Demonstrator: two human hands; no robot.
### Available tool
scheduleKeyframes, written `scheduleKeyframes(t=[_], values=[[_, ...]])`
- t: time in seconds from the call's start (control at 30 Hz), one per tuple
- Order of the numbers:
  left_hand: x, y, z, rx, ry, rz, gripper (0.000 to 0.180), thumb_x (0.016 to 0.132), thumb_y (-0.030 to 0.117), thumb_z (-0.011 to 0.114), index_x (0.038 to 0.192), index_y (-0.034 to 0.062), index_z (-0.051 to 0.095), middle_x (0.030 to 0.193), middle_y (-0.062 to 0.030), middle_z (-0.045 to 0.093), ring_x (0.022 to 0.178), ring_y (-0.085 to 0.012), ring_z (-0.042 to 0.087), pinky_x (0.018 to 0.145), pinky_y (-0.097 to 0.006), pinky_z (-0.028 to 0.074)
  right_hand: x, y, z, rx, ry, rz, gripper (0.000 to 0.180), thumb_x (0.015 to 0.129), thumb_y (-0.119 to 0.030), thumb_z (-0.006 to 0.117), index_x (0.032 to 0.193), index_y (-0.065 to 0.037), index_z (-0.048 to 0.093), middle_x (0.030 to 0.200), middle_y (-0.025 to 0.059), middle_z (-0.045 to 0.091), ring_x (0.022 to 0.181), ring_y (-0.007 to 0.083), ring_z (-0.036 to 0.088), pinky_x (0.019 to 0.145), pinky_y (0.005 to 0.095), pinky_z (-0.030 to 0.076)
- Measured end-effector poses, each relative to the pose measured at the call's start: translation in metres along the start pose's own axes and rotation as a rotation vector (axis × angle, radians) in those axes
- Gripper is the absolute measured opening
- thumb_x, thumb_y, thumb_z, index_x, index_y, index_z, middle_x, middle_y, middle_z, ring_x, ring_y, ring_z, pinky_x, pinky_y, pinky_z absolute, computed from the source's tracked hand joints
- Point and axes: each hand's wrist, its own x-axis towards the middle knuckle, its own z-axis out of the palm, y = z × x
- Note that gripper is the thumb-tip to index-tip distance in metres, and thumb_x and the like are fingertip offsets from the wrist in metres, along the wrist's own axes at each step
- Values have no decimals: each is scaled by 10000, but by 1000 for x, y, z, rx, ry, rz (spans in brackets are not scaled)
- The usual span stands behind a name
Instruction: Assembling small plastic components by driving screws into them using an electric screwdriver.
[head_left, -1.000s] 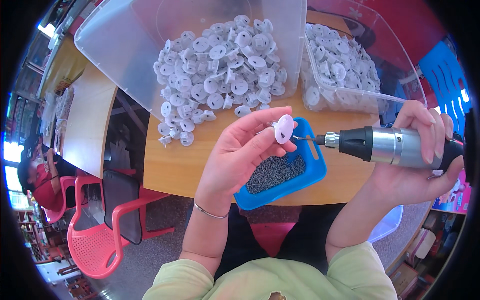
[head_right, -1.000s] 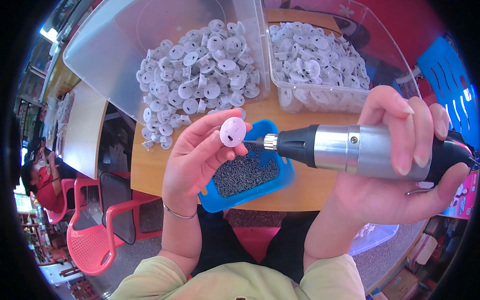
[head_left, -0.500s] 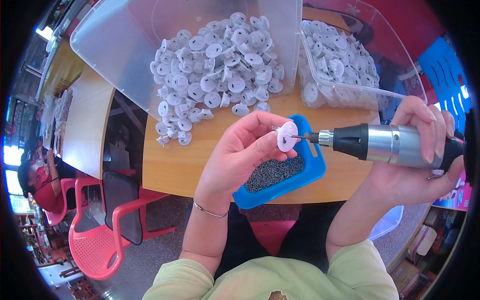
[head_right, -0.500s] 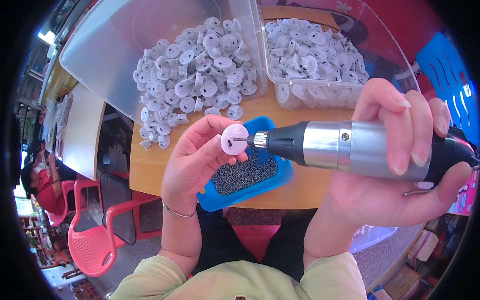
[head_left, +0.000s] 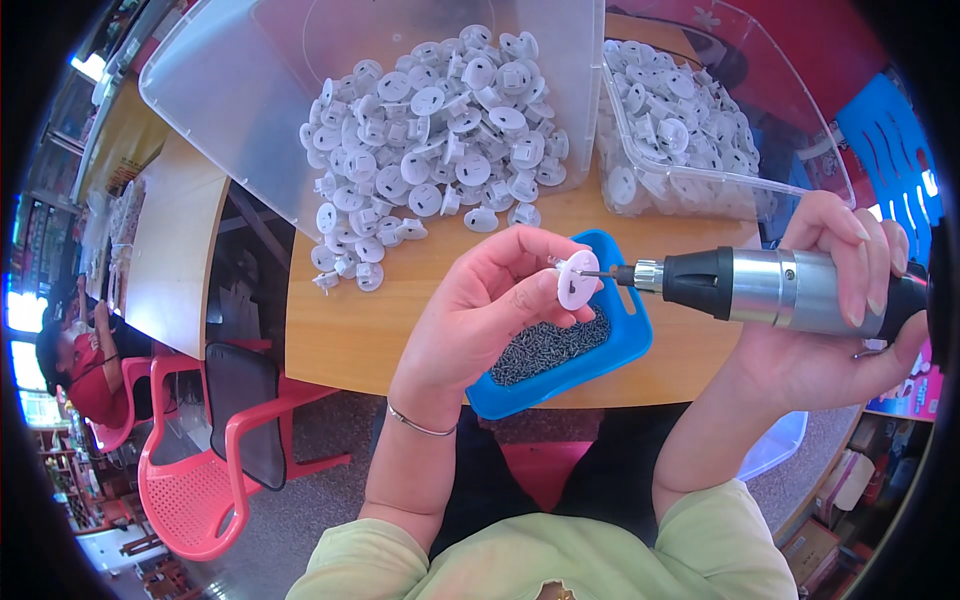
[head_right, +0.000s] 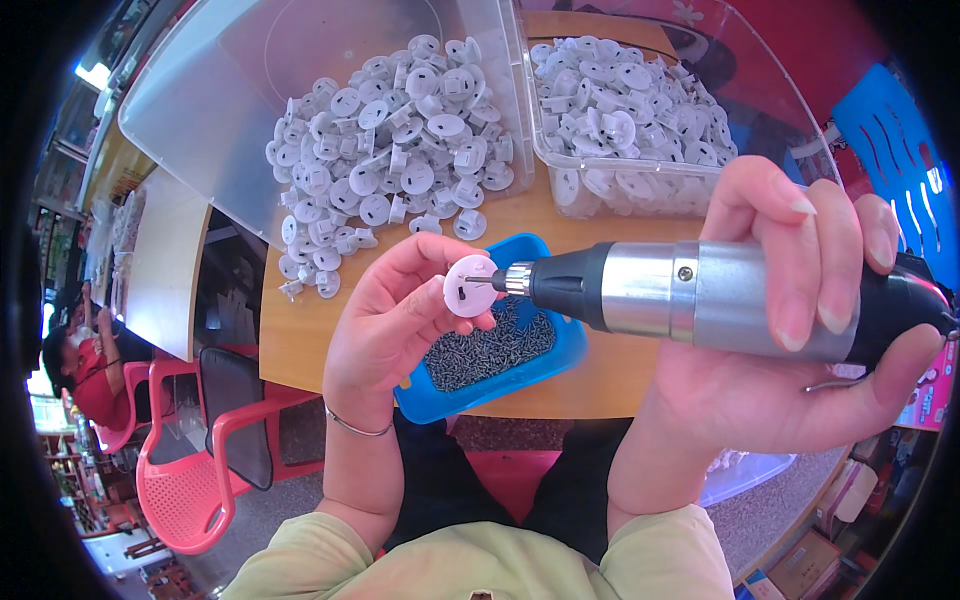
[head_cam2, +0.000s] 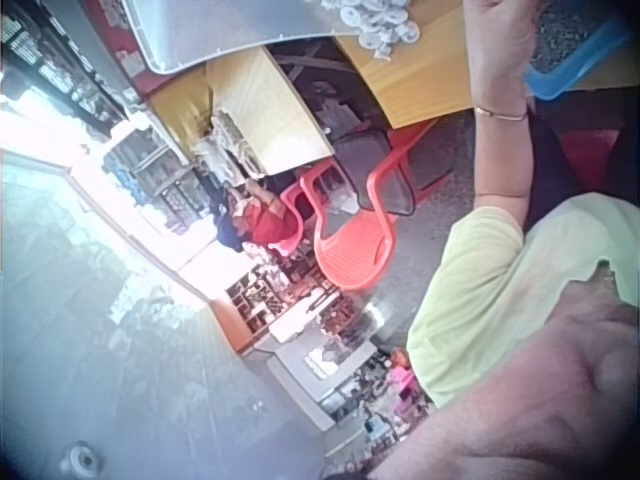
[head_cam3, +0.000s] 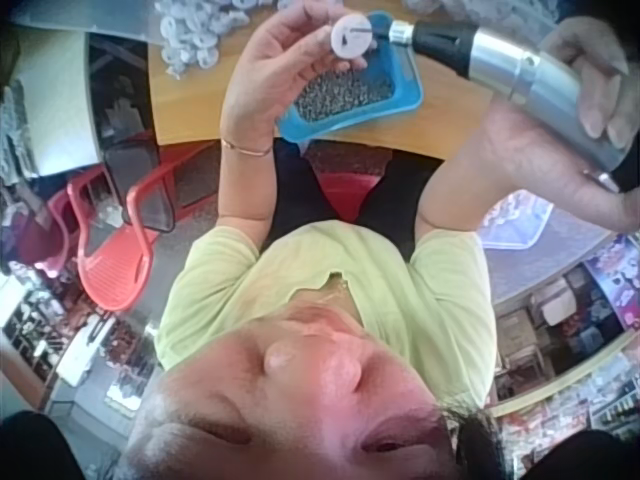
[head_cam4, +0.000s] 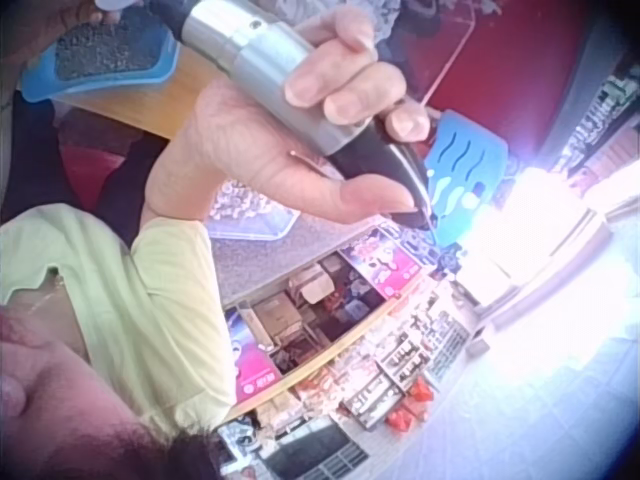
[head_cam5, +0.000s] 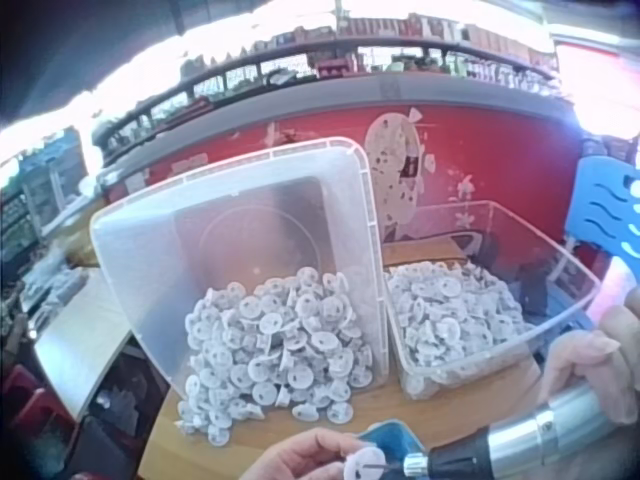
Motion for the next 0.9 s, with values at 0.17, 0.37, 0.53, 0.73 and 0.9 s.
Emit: scheduleKeyframes(t=[0.17, 0.37, 0.53, 0.73, 0.9], values=[[0, -1, 0, 16, 0, 5, 217, 840, 101, 484, 1012, -31, 473, 899, -115, 561, 740, -157, 584, 636, -221, 473, -4, 0, 1, 11, -27, -7, 354, 611, -126, 658, 803, -103, 361, 590, -20, 420, 490, 69, 461, 798, 263, 345], [-1, -2, 0, 35, 32, 38, 209, 830, 102, 504, 996, -23, 486, 900, -101, 562, 746, -161, 582, 650, -233, 477, -9, 2, 4, 65, -102, 41, 357, 611, -148, 670, 804, -111, 372, 601, -20, 442, 467, 65, 458, 770, 247, 374], [-1, -2, 0, 17, 25, 26, 198, 828, 101, 508, 980, -24, 493, 896, -103, 561, 751, -159, 578, 654, -239, 479, -12, 13, 8, 265, -98, 53, 336, 634, -152, 661, 808, -112, 376, 601, -24, 439, 464, 59, 460, 751, 250, 403], [-1, -2, 0, -19, -2, 22, 188, 825, 93, 511, 965, -32, 496, 885, -107, 559, 759, -161, 578, 672, -258, 490, -7, 1, 1, -14, -138, 23, 344, 641, -149, 673, 807, -111, 375, 599, -26, 436, 453, 56, 455, 751, 252, 403], [0, -3, 0, -21, -3, 21, 191, 820, 95, 519, 959, -34, 496, 885, -107, 558, 758, -164, 578, 680, -266, 493, -10, 1, 3, 13, -149, 40, 337, 643, -129, 668, 805, -115, 372, 595, -23, 439, 444, 61, 457, 752, 254, 395]])
